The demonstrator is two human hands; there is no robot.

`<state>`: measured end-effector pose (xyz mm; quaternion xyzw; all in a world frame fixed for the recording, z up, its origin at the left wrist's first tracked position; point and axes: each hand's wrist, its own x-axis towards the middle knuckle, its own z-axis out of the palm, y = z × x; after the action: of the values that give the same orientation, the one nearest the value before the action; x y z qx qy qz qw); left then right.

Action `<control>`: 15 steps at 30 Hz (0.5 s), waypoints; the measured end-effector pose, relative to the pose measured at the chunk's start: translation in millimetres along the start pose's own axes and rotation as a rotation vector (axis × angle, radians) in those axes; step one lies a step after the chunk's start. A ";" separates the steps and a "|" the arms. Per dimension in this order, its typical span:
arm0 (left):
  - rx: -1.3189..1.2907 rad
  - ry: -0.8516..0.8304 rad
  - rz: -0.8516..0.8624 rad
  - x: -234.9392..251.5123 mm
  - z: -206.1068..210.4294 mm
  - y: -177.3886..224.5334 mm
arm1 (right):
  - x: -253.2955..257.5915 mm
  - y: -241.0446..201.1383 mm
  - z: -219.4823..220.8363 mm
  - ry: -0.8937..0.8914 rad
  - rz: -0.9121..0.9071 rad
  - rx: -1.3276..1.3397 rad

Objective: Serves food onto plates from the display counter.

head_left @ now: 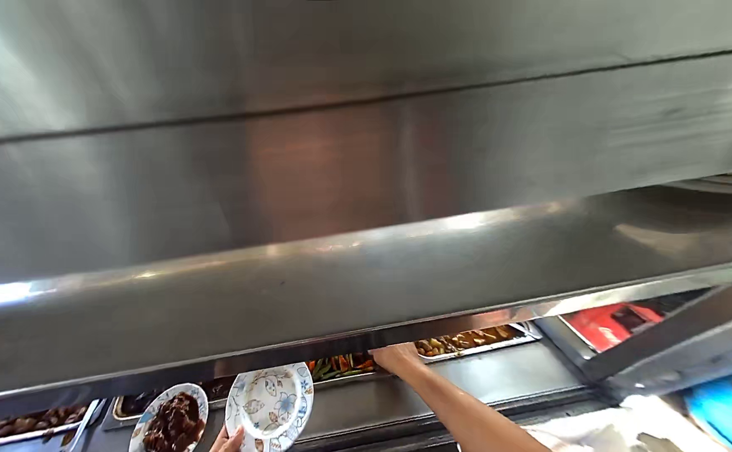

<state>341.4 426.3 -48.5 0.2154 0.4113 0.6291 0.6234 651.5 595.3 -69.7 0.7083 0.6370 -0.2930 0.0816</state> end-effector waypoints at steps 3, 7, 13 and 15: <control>-0.062 -0.002 -0.027 -2.9 12.9 -5.1 | 13.7 10.0 12.3 0.023 -0.075 0.117; -0.073 -0.001 -0.024 -1.6 16.8 -8.9 | -8.0 21.6 -3.7 0.071 -0.110 0.163; -0.010 0.128 -0.066 22.8 34.1 -29.8 | -22.2 16.6 -17.6 0.168 -0.122 0.192; 0.032 0.162 -0.086 36.8 42.7 -38.5 | -31.4 8.4 -23.9 0.190 -0.130 0.178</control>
<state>393.4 467.8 -63.4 0.1559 0.4791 0.6105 0.6111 666.4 578.7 -36.1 0.6944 0.6580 -0.2847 -0.0617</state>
